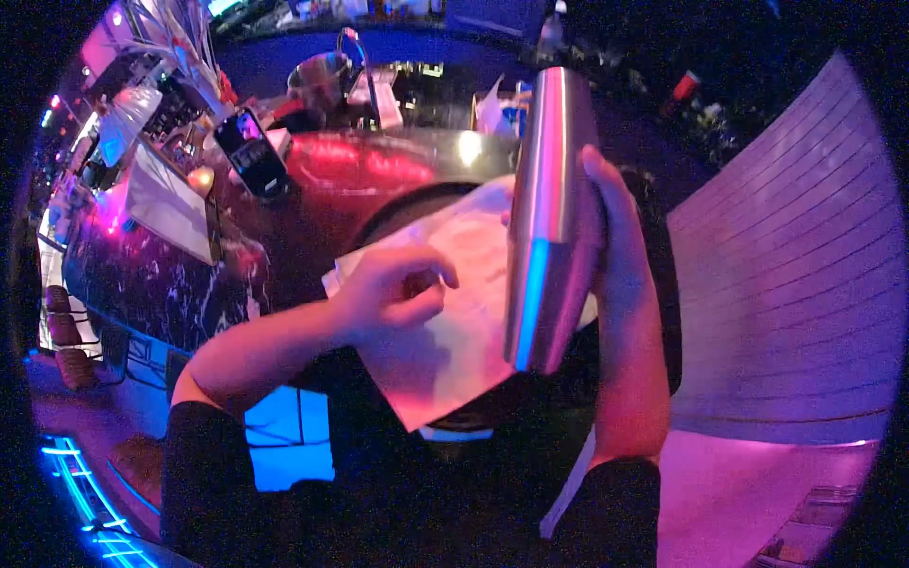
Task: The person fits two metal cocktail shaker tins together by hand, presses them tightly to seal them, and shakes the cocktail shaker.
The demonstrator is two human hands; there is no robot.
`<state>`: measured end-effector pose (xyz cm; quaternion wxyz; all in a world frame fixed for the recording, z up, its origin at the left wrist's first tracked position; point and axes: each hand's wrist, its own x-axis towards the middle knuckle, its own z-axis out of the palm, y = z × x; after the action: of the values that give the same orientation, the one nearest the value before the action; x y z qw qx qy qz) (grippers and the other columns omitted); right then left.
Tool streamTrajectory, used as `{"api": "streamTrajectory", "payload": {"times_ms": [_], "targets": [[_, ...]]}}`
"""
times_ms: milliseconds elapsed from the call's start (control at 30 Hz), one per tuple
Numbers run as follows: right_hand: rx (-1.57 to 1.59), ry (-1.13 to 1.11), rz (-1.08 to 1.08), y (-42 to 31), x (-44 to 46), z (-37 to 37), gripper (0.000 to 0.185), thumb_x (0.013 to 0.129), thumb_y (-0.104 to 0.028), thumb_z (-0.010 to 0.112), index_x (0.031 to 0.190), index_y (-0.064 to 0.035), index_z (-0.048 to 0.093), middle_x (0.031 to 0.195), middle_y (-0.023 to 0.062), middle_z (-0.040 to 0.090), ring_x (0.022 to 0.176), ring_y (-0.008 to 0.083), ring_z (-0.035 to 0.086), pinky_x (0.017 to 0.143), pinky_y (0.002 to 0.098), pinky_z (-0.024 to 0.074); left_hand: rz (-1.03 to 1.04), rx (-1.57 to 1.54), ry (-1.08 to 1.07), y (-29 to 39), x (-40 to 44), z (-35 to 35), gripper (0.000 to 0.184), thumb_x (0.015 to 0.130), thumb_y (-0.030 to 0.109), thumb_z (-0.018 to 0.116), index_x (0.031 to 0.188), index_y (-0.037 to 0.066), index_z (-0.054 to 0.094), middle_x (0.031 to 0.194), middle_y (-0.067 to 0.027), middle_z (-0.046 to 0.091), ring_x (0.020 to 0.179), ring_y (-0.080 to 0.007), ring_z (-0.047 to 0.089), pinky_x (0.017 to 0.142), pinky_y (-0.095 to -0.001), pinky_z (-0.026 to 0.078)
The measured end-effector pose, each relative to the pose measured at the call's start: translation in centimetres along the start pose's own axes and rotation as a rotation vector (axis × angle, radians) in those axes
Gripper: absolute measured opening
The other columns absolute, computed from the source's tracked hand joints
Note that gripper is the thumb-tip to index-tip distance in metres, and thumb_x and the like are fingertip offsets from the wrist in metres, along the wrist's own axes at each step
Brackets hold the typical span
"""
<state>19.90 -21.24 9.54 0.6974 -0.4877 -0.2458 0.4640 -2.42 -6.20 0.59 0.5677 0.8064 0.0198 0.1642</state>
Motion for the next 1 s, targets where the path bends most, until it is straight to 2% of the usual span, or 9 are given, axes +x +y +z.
{"api": "streamTrajectory", "payload": {"times_ms": [100,200,267,300,500,667,867,933,1000], "targets": [[0.017,0.000,-0.087,-0.7,-0.4,-0.8,0.075,0.095,-0.066,0.057,0.125,0.0038,0.060,0.103,0.0210,0.073,0.085,0.0302,0.076,0.076,0.0437,0.0651,-0.002,-0.004,0.071,0.7,0.3,-0.2,0.026,0.087,0.000,0.055,0.110,0.004,0.066,0.073,0.0027,0.058,0.065,-0.0033,0.052,0.058,-0.0227,0.042],[0.048,-0.027,-0.081,-0.4,-0.8,-0.4,0.078,0.094,-0.066,0.060,0.129,0.0042,0.059,0.105,0.0219,0.073,0.086,0.0309,0.076,0.077,0.0451,0.0650,-0.051,-0.034,0.076,0.9,0.3,-0.3,0.026,0.087,0.000,0.055,0.110,0.004,0.066,0.073,0.0030,0.057,0.065,-0.0037,0.051,0.058,-0.0229,0.043],[-0.017,0.002,0.021,0.5,-0.7,0.9,0.078,0.096,-0.065,0.055,0.138,0.0006,0.055,0.103,0.0185,0.073,0.082,0.0268,0.075,0.073,0.0392,0.0644,-0.057,-0.038,0.066,0.7,0.3,-0.3,0.026,0.087,0.000,0.055,0.111,0.003,0.066,0.073,0.0027,0.057,0.065,-0.0040,0.051,0.059,-0.0235,0.043],[-0.103,0.009,0.066,0.7,-0.1,0.9,0.075,0.096,-0.064,0.056,0.134,0.0018,0.057,0.102,0.0197,0.073,0.082,0.0285,0.075,0.073,0.0395,0.0639,-0.065,-0.041,0.063,0.5,0.4,-0.4,0.026,0.088,0.001,0.054,0.111,0.003,0.066,0.074,0.0024,0.057,0.065,-0.0043,0.052,0.059,-0.0241,0.044],[0.134,-0.130,0.196,2.1,2.2,-0.8,0.072,0.101,-0.062,0.050,0.128,0.0036,0.059,0.103,0.0231,0.072,0.089,0.0329,0.075,0.076,0.0419,0.0638,-0.056,-0.001,0.081,0.4,0.4,-0.9,0.023,0.094,0.007,0.052,0.113,0.003,0.066,0.075,0.0014,0.060,0.067,-0.0053,0.054,0.060,-0.0247,0.046],[0.121,-0.093,0.121,2.7,3.4,-1.7,0.071,0.103,-0.062,0.046,0.127,0.0038,0.060,0.102,0.0230,0.073,0.088,0.0323,0.075,0.077,0.0421,0.0638,-0.147,-0.018,0.103,0.9,0.7,-0.3,0.020,0.101,0.016,0.055,0.113,0.003,0.066,0.075,0.0010,0.061,0.066,-0.0054,0.055,0.060,-0.0249,0.047],[0.107,-0.005,0.189,3.5,3.1,-1.9,0.065,0.102,-0.057,0.054,0.127,0.0024,0.060,0.103,0.0217,0.073,0.089,0.0304,0.075,0.078,0.0420,0.0638,-0.105,0.017,0.095,0.3,0.6,-0.5,0.022,0.104,0.020,0.056,0.112,0.003,0.066,0.072,0.0005,0.060,0.063,-0.0057,0.056,0.058,-0.0257,0.047],[0.047,-0.131,0.258,3.1,2.1,-1.0,0.064,0.101,-0.057,0.057,0.127,0.0013,0.060,0.105,0.0199,0.073,0.089,0.0284,0.075,0.078,0.0411,0.0635,-0.083,0.030,0.096,0.0,0.5,-0.6,0.023,0.104,0.021,0.056,0.112,0.002,0.065,0.070,0.0006,0.059,0.062,-0.0060,0.056,0.058,-0.0260,0.047],[0.037,-0.053,0.221,3.0,1.8,0.1,0.065,0.099,-0.058,0.060,0.128,0.0006,0.060,0.101,0.0164,0.073,0.084,0.0266,0.074,0.075,0.0391,0.0628,-0.036,0.015,0.111,-0.1,0.5,-0.6,0.022,0.104,0.021,0.056,0.108,0.002,0.065,0.067,0.0005,0.057,0.059,-0.0062,0.054,0.056,-0.0262,0.046]]}}
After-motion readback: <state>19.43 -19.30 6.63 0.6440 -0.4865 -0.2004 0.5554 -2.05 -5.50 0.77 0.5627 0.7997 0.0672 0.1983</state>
